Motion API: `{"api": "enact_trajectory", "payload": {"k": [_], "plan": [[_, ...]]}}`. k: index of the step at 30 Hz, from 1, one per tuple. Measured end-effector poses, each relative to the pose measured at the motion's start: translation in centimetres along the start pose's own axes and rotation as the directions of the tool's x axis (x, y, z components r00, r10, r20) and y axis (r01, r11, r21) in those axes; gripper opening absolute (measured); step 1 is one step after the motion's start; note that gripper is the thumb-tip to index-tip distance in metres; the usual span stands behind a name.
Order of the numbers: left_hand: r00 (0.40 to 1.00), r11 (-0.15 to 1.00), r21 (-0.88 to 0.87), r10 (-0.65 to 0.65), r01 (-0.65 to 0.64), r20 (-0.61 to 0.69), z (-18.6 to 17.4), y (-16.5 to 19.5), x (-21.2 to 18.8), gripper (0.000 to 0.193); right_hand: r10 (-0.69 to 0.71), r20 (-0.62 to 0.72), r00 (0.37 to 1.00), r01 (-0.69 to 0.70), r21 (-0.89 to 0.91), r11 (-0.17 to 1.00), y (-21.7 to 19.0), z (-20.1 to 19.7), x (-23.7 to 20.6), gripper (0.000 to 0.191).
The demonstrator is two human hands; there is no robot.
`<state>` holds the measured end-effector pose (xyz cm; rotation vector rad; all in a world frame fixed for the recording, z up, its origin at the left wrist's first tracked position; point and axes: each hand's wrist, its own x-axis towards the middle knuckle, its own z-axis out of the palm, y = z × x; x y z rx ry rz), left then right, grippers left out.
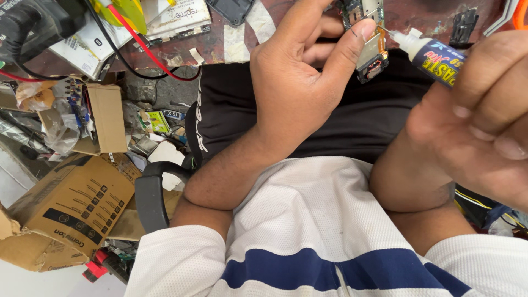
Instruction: The person disassembles a mobile phone, using tweezers to pry open the housing and lift out the internal board. They probe the board with multimeter test leads, handle and reposition the board, and finally apply paste from a squeeze bottle onto the board.
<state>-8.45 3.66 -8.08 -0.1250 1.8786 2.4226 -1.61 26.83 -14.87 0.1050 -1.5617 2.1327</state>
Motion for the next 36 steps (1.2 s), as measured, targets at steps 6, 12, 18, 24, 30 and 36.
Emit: {"api": "enact_trajectory", "payload": {"k": [6, 12, 18, 24, 30, 36], "plan": [[1.000, 1.000, 0.012, 0.009, -0.009, -0.002, 0.0, 0.0, 0.0, 0.028, 0.016, -0.037, 0.999, -0.015, 0.007, 1.000, -0.3, 0.6, 0.1, 0.031], [1.000, 1.000, 0.006, 0.020, -0.020, -0.001, -0.1, -0.1, 0.0, 0.028, 0.085, 0.089, 0.992, -0.079, -0.068, 0.995, 1.0, -1.9, -1.2, 0.031], [1.000, 1.000, 0.008, 0.010, -0.010, 0.001, -0.1, -0.1, 0.0, 0.026, 0.308, -0.021, 0.951, -0.307, 0.042, 0.951, 2.7, -3.1, -3.9, 0.030], [1.000, 1.000, 0.010, 0.012, -0.012, -0.004, 0.1, -0.1, 0.1, 0.025, 0.316, -0.016, 0.949, -0.314, 0.077, 0.946, 2.9, -3.1, -4.1, 0.031], [1.000, 1.000, 0.008, 0.014, -0.014, -0.008, 0.2, 0.1, 0.2, 0.024, -0.002, 0.121, 0.993, -0.011, 0.106, 0.994, 0.5, -1.6, 0.9, 0.033], [0.999, 0.999, 0.021, 0.037, -0.037, -0.006, 0.5, 1.6, 0.7, 0.023, -0.033, 0.152, 0.988, 0.009, 0.157, 0.988, -0.9, 2.2, 3.6, 0.034]]}}
